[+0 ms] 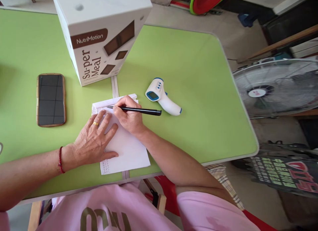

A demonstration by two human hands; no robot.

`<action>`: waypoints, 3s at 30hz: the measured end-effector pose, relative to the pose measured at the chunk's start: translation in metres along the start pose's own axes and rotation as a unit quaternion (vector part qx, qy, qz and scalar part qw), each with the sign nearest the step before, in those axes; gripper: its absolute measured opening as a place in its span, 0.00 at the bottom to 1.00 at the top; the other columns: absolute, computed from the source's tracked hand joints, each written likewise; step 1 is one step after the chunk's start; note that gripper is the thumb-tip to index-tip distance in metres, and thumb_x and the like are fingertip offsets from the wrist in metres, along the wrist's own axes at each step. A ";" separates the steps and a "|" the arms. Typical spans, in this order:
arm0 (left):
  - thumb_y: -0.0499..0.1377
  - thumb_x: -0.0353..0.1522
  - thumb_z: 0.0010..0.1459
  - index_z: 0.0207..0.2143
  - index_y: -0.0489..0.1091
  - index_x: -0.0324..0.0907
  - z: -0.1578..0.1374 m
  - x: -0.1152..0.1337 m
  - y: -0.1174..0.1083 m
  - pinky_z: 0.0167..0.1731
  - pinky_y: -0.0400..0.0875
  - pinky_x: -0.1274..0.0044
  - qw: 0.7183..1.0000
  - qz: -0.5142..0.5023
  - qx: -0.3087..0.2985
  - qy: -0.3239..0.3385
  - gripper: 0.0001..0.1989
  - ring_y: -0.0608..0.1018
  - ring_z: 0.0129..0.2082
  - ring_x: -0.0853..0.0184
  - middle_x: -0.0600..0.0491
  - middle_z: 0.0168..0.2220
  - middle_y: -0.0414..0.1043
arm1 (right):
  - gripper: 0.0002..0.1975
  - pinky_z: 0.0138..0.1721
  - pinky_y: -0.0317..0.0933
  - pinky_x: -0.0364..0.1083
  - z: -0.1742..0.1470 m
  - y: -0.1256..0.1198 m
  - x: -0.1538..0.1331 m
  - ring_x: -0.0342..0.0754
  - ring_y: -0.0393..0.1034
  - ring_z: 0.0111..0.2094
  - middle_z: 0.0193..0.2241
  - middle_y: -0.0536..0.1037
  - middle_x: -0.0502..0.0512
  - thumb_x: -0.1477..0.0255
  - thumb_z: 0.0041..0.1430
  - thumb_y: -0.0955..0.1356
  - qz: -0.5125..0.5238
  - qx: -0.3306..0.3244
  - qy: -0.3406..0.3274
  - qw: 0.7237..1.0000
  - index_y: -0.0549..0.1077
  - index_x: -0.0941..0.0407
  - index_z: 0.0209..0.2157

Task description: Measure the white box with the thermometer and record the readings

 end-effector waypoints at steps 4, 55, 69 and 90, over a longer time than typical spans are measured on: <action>0.68 0.55 0.51 0.58 0.69 0.29 0.000 0.000 0.000 0.57 0.66 0.50 1.000 0.000 0.004 0.003 0.44 0.66 0.62 0.33 0.27 0.61 0.62 | 0.10 0.26 0.54 0.42 0.000 0.001 0.001 0.40 0.57 0.22 0.19 0.65 0.45 0.69 0.60 0.64 0.000 -0.006 0.012 1.000 0.62 0.54 0.26; 0.51 0.48 0.69 0.52 0.60 0.35 0.001 -0.019 -0.016 0.53 0.71 0.58 0.977 -0.167 0.119 -0.065 0.24 0.69 0.56 0.50 0.33 0.55 0.60 | 0.10 0.37 0.64 0.48 0.009 -0.039 -0.038 0.47 0.69 0.34 0.34 0.75 0.55 0.75 0.67 0.63 -0.221 -0.029 -0.188 0.956 0.73 0.54 0.46; 0.54 0.53 0.66 0.70 0.28 0.56 -0.003 -0.105 0.011 0.69 0.50 0.55 0.849 -0.397 0.259 -0.233 0.43 0.39 0.74 0.52 0.44 0.74 0.24 | 0.24 0.43 0.65 0.51 0.001 -0.026 -0.023 0.51 0.71 0.40 0.38 0.77 0.60 0.84 0.66 0.58 -0.305 -0.289 -0.122 0.899 0.69 0.58 0.59; 0.61 0.53 0.61 0.72 0.36 0.61 -0.002 -0.106 0.008 0.65 0.58 0.54 0.842 -0.374 0.358 -0.153 0.47 0.61 0.67 0.51 0.49 0.67 0.54 | 0.40 0.67 0.52 0.63 0.046 -0.009 0.063 0.58 0.61 0.62 0.57 0.69 0.62 0.61 0.58 0.67 0.093 -0.053 0.027 0.994 0.50 0.53 0.68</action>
Point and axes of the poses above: each hand's wrist, its own z-axis towards the middle knuckle, its own y-axis out of the palm, x = y × z, the point moved 5 cm from there along z, towards the middle knuckle
